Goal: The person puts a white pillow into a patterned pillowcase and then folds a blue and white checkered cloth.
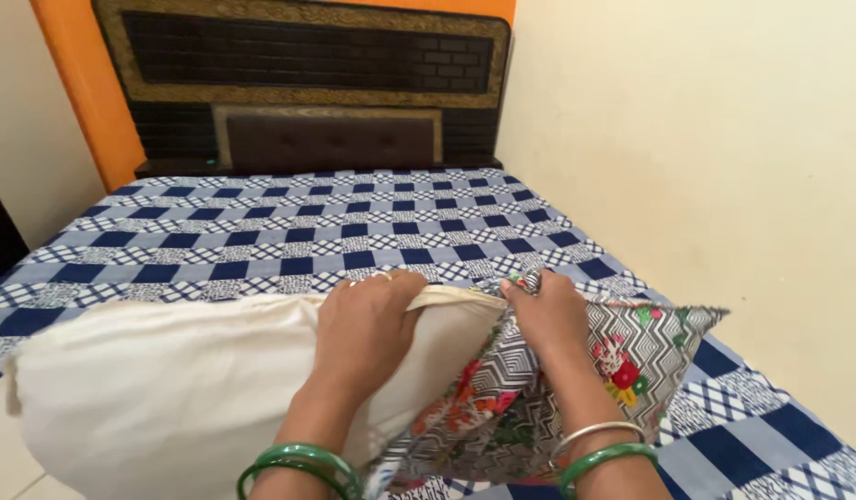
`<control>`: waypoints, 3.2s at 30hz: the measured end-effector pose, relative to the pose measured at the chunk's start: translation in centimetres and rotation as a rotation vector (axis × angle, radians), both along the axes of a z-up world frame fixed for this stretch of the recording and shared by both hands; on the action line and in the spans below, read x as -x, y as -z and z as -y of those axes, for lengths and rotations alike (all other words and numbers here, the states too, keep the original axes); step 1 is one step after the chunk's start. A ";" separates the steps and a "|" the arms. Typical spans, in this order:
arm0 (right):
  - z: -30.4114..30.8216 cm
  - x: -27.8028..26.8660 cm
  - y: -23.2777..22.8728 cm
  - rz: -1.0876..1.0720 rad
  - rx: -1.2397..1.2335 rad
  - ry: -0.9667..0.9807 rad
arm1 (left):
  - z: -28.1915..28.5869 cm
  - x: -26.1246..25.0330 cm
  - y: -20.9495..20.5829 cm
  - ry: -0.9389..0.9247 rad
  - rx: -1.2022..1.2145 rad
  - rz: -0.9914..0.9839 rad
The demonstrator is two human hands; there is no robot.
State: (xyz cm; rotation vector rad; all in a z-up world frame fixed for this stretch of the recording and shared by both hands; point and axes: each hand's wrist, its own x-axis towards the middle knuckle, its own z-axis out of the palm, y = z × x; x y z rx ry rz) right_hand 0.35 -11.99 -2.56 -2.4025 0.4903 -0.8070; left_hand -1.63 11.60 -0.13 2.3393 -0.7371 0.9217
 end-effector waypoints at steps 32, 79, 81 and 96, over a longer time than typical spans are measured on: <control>-3.2 1.4 -8.1 0.355 0.294 0.109 | -6.9 -2.3 0.8 -0.112 0.292 -0.177; -7.2 1.5 -1.0 0.761 0.134 -0.340 | 2.4 -2.5 -3.4 0.059 0.481 -0.272; -7.0 1.7 -0.2 0.725 0.146 -0.362 | 1.8 -2.2 -4.3 0.089 0.546 -0.314; -1.3 -6.9 10.3 0.475 -0.145 -0.425 | 0.5 -1.6 -5.8 0.370 0.824 -0.455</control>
